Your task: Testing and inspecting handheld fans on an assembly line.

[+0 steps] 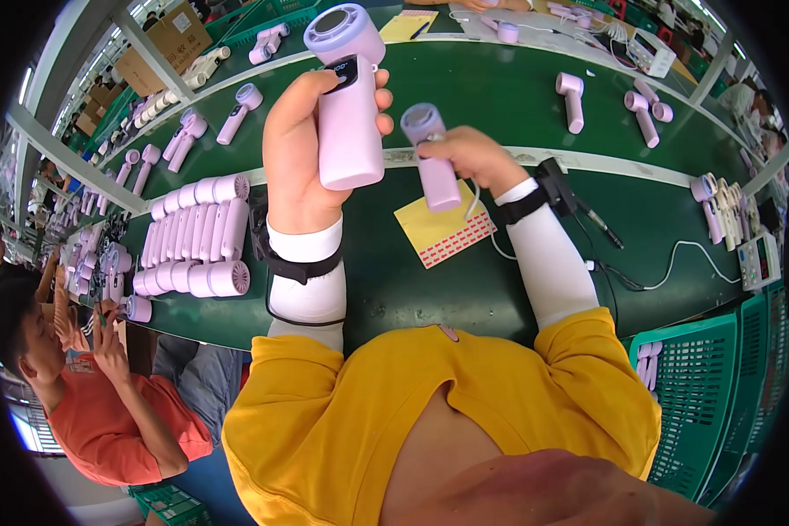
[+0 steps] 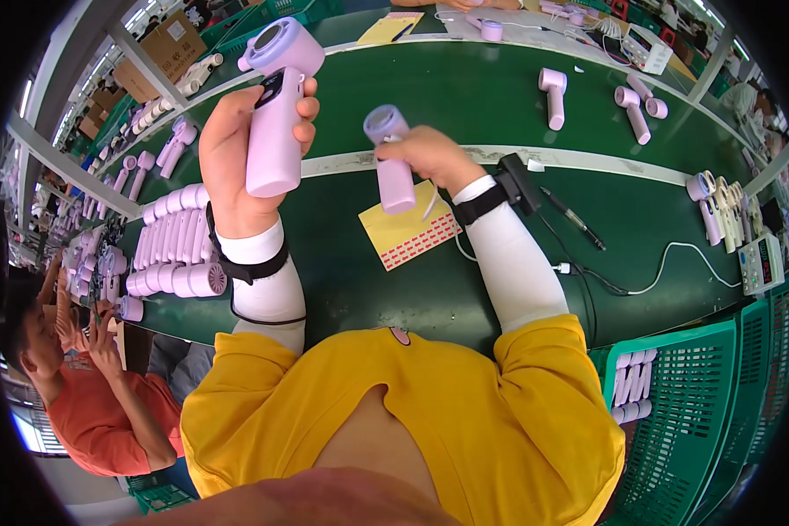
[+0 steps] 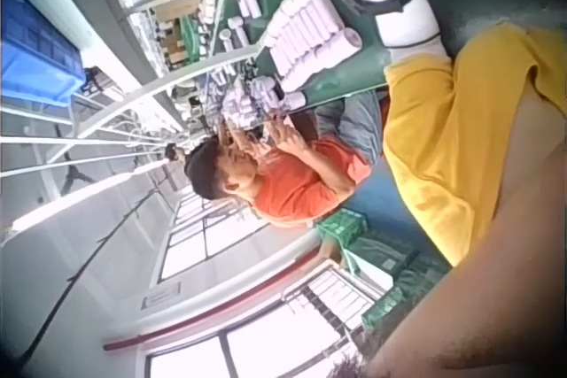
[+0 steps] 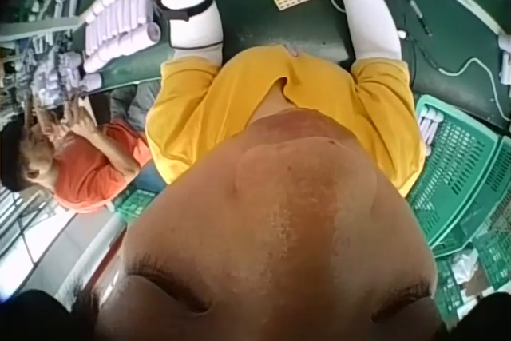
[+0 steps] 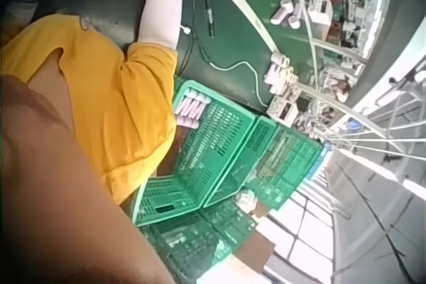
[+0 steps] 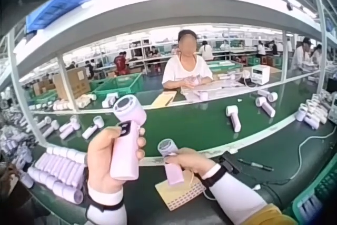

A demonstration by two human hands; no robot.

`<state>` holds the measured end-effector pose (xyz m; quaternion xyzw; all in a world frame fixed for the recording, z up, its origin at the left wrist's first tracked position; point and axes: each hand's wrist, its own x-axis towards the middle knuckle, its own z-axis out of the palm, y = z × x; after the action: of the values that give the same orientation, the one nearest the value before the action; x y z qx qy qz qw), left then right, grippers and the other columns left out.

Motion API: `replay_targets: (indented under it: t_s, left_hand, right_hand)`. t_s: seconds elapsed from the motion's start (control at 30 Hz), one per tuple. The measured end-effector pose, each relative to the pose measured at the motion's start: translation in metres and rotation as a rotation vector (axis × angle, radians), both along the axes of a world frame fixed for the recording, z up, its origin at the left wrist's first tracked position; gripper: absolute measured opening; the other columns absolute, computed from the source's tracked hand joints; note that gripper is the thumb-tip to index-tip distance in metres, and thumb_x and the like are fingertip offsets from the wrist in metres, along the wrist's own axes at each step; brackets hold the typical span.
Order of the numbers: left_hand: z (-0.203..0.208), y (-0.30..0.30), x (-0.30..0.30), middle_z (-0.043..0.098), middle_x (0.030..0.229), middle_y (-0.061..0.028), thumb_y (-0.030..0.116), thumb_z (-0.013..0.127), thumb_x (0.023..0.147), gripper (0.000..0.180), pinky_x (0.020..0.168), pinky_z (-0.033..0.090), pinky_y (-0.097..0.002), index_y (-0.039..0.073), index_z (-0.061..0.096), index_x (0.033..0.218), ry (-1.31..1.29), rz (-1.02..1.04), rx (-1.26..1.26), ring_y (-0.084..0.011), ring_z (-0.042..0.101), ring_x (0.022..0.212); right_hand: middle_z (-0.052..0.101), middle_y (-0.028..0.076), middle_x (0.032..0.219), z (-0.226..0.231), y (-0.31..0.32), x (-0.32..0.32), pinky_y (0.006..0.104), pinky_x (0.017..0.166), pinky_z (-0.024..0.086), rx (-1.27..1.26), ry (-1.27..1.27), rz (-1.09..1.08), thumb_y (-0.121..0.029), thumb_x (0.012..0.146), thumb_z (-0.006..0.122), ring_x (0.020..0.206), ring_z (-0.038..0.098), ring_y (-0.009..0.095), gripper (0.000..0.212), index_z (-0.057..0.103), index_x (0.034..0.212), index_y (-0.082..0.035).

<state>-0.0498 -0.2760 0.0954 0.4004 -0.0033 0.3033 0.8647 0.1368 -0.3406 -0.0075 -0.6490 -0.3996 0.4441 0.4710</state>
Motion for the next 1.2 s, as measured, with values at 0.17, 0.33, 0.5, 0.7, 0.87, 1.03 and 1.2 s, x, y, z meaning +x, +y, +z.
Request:
replay_targets:
  t_s: [0.17, 0.33, 0.5, 0.7, 0.87, 1.03, 1.2]
  left_hand:
    - [-0.002, -0.005, 0.004, 0.055, 0.092, -0.0201, 0.012, 0.044, 0.079, 0.031, 0.055, 0.05, -0.032, -0.007, 0.042, 0.104, -0.023, -0.047, 0.059, -0.024, 0.057, 0.067]
    - [-0.006, -0.021, 0.006, 0.054, 0.093, -0.0195, 0.006, 0.043, 0.078, 0.033, 0.055, 0.05, -0.0308, -0.004, 0.037, 0.109, -0.064, -0.164, 0.358, -0.0218, 0.057, 0.067]
    - [-0.012, -0.038, 0.014, 0.054, 0.095, -0.0184, 0.0, 0.041, 0.077, 0.036, 0.056, 0.049, -0.0292, -0.003, 0.034, 0.112, 0.015, -0.328, 0.415, -0.0203, 0.057, 0.067]
    - [-0.013, -0.049, 0.016, 0.056, 0.088, -0.0143, 0.01, 0.052, 0.078, 0.032, 0.056, 0.046, -0.0278, -0.001, 0.039, 0.105, 0.203, -0.242, 0.563, -0.0186, 0.056, 0.066]
    - [-0.034, -0.055, 0.021, 0.057, 0.082, -0.013, 0.018, 0.066, 0.071, 0.036, 0.055, 0.045, -0.0294, 0.0, 0.046, 0.095, 0.147, 0.258, 1.188, -0.0204, 0.057, 0.065]
    - [-0.052, -0.047, 0.035, 0.057, 0.082, -0.0138, 0.019, 0.071, 0.065, 0.035, 0.057, 0.045, -0.0316, 0.001, 0.05, 0.087, -0.102, 0.605, 1.402, -0.025, 0.057, 0.066]
    - [-0.064, -0.037, 0.042, 0.057, 0.083, -0.0138, 0.02, 0.072, 0.062, 0.048, 0.058, 0.046, -0.0321, -0.001, 0.049, 0.099, -0.238, 0.644, 1.576, -0.0263, 0.058, 0.071]
  right_hand:
    - [0.052, 0.003, 0.056, -0.013, 0.004, -0.002, 0.0238, 0.044, 0.036, -0.056, -0.287, 0.088, -0.035, 0.073, 0.061, 0.046, 0.047, 0.011, 0.033, 0.06, 0.068, -0.002]
    - [0.053, 0.003, 0.061, 0.049, -0.025, 0.006, 0.0219, 0.05, 0.037, 0.568, -0.235, -0.24, -0.04, 0.083, 0.05, 0.055, 0.047, 0.009, 0.039, 0.059, 0.08, -0.002]
    - [0.044, -0.002, 0.062, 0.086, -0.062, -0.017, 0.0208, 0.045, 0.023, 1.024, 0.21, -0.049, -0.052, 0.087, 0.037, 0.05, 0.03, 0.006, 0.055, 0.054, 0.099, -0.001]
    - [0.054, 0.002, 0.076, 0.099, -0.085, -0.032, 0.018, 0.049, 0.031, 0.907, -0.317, -0.355, -0.045, 0.088, 0.036, 0.059, 0.044, 0.007, 0.054, 0.048, 0.109, 0.002]
    - [0.057, 0.007, 0.087, 0.113, -0.104, -0.045, 0.0155, 0.057, 0.036, 1.333, -0.406, -0.616, -0.037, 0.087, 0.039, 0.07, 0.052, 0.01, 0.046, 0.051, 0.106, 0.004]
    - [0.054, 0.004, 0.074, 0.124, -0.104, -0.088, 0.0205, 0.062, 0.041, 1.35, 0.076, -0.528, -0.039, 0.085, 0.049, 0.067, 0.051, 0.008, 0.043, 0.051, 0.092, 0.004]
    - [0.055, 0.008, 0.08, 0.111, -0.108, -0.084, 0.0224, 0.069, 0.042, 1.007, 0.152, -0.414, -0.05, 0.081, 0.048, 0.074, 0.053, 0.012, 0.057, 0.049, 0.098, 0.005]
